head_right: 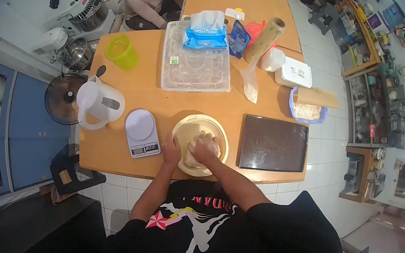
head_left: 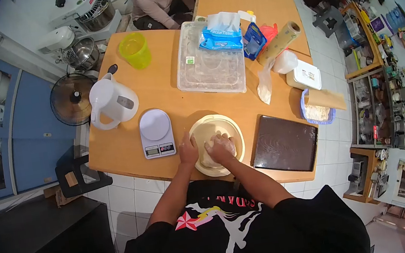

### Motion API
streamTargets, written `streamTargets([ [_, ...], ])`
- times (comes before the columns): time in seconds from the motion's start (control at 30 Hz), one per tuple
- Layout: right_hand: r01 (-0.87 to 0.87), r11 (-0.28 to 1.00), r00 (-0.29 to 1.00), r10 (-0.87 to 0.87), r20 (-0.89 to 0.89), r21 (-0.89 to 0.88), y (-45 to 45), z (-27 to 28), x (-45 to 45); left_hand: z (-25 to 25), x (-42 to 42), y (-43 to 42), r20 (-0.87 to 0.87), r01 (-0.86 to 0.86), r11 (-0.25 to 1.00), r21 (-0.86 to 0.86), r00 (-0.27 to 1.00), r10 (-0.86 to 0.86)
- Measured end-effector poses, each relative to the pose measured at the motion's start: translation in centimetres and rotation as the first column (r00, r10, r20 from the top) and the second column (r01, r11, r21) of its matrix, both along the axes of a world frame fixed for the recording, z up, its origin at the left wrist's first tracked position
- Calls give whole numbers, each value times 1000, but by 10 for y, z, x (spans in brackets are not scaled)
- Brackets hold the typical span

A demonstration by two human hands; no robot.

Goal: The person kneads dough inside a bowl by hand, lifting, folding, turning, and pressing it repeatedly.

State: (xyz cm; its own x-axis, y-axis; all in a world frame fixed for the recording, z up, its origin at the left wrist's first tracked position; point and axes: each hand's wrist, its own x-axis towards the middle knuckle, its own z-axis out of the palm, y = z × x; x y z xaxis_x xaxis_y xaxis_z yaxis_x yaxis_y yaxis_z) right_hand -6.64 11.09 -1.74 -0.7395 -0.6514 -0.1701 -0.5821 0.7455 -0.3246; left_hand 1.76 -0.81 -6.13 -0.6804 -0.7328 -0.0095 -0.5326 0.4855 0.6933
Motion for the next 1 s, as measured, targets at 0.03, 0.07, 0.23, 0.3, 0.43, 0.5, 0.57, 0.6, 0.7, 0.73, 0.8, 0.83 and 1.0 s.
streamTargets([
  [0.03,6,1000,1000,-6,19,17,-3,-2,-2,-2,1,0,-4,-8,1000,-14,1000,8],
  [0.07,10,999,999,-11,36,34,-5,-4,-6,-4,2,1,-27,-10,1000,-6,1000,10],
  [0.23,38,997,998,-41,51,70,-17,-18,-19,-7,3,-2,-70,36,999,-26,997,-38],
  [0.3,45,999,999,-45,22,2,-21,-25,-23,-4,1,1,-65,12,999,-45,998,-15],
  [0.43,57,990,989,-74,128,131,-25,-26,-29,3,-1,1,-65,-17,999,-42,998,15],
  [0.5,86,974,993,-100,57,208,-32,-48,-34,8,-1,2,-20,11,998,-62,1000,-12],
  [0.57,101,983,968,-133,213,156,-35,-52,-51,12,1,4,14,19,999,-38,1000,-18],
  [0.6,115,984,945,-149,291,133,-35,-47,-55,15,0,3,23,16,1000,-7,1000,-16],
  [0.7,152,970,985,-165,-54,-191,-32,8,-30,2,-6,0,49,-51,999,19,998,50],
  [0.73,74,974,997,-79,-16,-213,-24,26,-25,0,-7,-1,62,-85,996,16,995,84],
  [0.8,-34,981,991,58,123,-189,-4,30,-23,-1,-7,-3,8,-68,998,18,998,68],
  [0.83,-85,980,973,121,195,-182,4,31,-19,1,-5,-3,-17,-56,998,20,998,56],
  [1.0,-55,998,998,57,40,-43,28,37,13,-2,-7,-1,70,-69,997,34,995,66],
])
